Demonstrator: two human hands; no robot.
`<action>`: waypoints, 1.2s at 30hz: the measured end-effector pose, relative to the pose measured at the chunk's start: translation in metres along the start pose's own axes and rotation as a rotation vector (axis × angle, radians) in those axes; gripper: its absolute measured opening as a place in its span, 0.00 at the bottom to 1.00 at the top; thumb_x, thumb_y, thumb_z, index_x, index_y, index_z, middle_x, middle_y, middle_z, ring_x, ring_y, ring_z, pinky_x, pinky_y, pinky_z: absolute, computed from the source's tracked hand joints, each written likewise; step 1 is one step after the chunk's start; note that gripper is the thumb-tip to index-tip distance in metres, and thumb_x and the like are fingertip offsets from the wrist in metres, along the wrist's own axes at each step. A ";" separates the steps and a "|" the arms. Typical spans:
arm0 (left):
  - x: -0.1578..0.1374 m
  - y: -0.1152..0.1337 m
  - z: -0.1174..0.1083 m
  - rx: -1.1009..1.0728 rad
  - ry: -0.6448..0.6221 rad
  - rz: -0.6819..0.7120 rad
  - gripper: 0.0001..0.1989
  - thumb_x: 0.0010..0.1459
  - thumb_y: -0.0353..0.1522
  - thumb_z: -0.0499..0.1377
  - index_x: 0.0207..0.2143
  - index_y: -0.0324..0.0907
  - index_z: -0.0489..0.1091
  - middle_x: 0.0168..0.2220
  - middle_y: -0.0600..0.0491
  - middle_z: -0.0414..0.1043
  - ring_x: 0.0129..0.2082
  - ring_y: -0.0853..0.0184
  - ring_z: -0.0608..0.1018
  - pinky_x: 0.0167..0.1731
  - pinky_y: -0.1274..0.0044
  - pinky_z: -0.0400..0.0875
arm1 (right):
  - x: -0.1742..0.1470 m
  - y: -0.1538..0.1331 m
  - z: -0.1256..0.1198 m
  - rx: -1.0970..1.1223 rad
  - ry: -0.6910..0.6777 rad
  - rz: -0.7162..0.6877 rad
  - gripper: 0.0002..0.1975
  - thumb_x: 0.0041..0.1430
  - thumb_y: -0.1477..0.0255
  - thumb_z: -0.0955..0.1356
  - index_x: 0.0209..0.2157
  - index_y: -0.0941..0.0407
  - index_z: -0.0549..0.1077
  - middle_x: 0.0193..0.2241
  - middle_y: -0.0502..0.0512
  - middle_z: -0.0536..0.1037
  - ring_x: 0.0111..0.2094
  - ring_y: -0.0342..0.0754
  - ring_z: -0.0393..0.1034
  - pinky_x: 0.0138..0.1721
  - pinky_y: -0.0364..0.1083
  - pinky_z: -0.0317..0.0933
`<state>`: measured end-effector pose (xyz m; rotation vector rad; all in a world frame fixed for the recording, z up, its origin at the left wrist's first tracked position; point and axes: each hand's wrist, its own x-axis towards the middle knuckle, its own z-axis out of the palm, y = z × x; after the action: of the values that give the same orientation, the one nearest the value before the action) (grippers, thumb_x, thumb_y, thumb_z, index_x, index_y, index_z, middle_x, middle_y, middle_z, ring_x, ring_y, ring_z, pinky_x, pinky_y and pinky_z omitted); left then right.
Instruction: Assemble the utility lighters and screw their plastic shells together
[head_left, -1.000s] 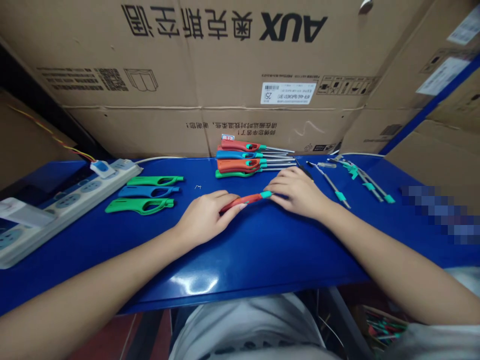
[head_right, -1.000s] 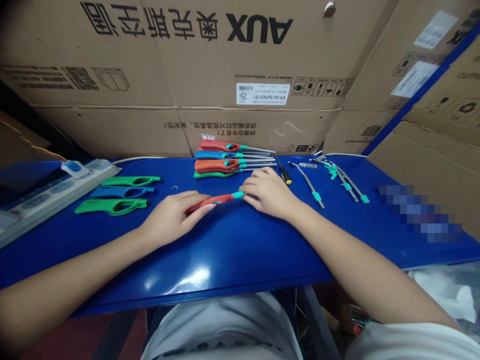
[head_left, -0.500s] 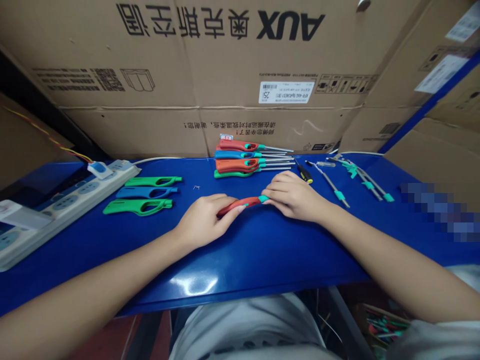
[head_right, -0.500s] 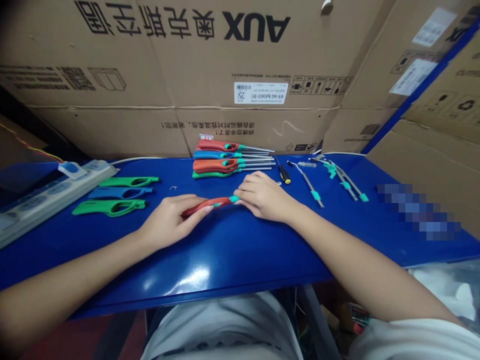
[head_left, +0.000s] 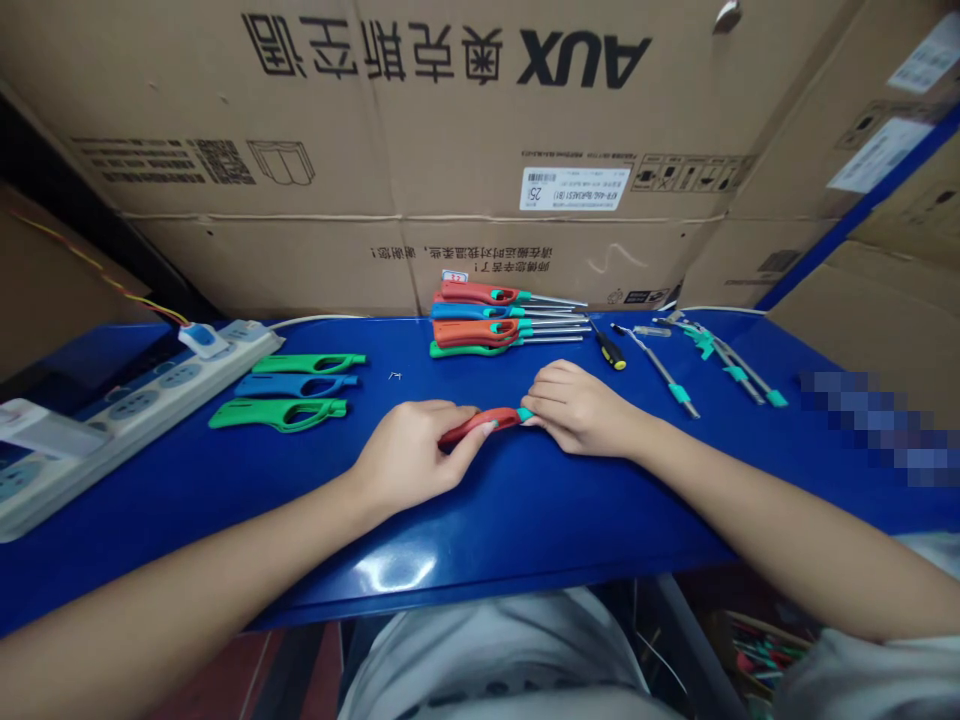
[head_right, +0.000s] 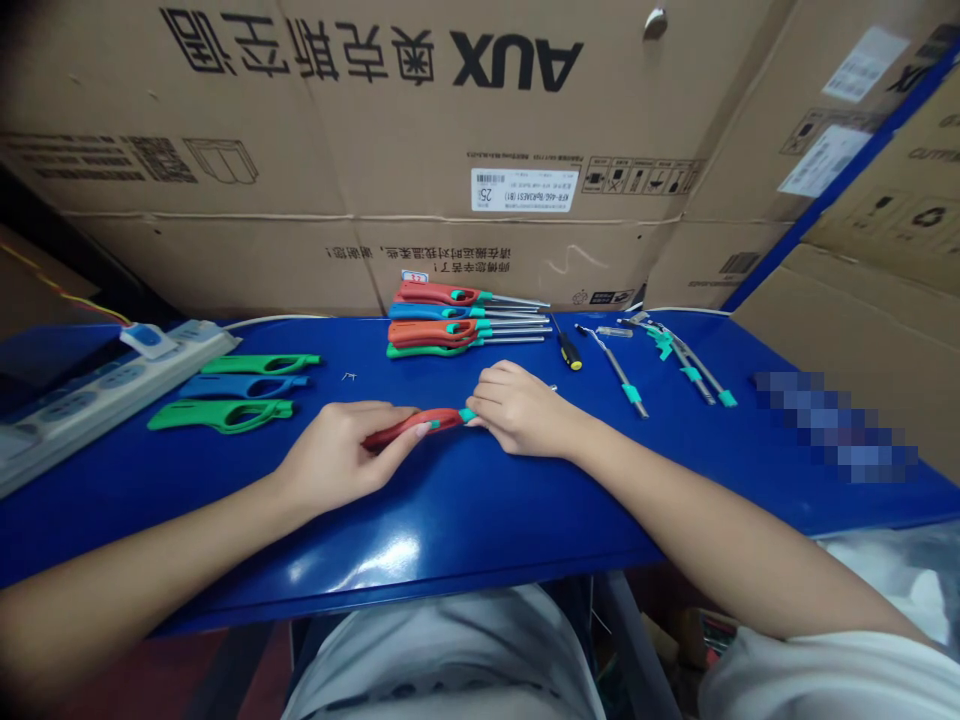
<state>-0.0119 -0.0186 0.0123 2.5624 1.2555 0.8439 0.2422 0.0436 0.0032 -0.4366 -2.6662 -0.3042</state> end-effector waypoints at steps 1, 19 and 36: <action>-0.001 0.000 0.000 0.031 0.004 0.027 0.18 0.69 0.40 0.53 0.37 0.40 0.80 0.27 0.51 0.78 0.26 0.67 0.77 0.28 0.76 0.66 | 0.000 0.000 -0.001 0.012 -0.004 0.010 0.13 0.70 0.71 0.61 0.39 0.59 0.75 0.31 0.60 0.78 0.36 0.51 0.67 0.41 0.51 0.58; 0.002 -0.010 0.000 0.301 -0.204 0.075 0.17 0.69 0.34 0.52 0.55 0.37 0.71 0.47 0.44 0.74 0.46 0.54 0.75 0.47 0.63 0.74 | -0.033 0.068 -0.021 0.152 -0.075 0.756 0.17 0.62 0.56 0.67 0.35 0.57 0.74 0.35 0.58 0.74 0.33 0.49 0.69 0.35 0.47 0.64; -0.004 -0.003 0.010 0.071 -0.228 0.029 0.16 0.69 0.29 0.52 0.56 0.35 0.69 0.48 0.42 0.70 0.48 0.56 0.72 0.51 0.64 0.73 | 0.017 0.032 -0.046 0.329 0.714 0.881 0.12 0.61 0.62 0.67 0.38 0.56 0.77 0.27 0.53 0.77 0.25 0.46 0.70 0.29 0.46 0.65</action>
<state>-0.0103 -0.0186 0.0011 2.6474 1.2018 0.5011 0.2555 0.0649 0.0567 -1.0801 -1.5929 0.2164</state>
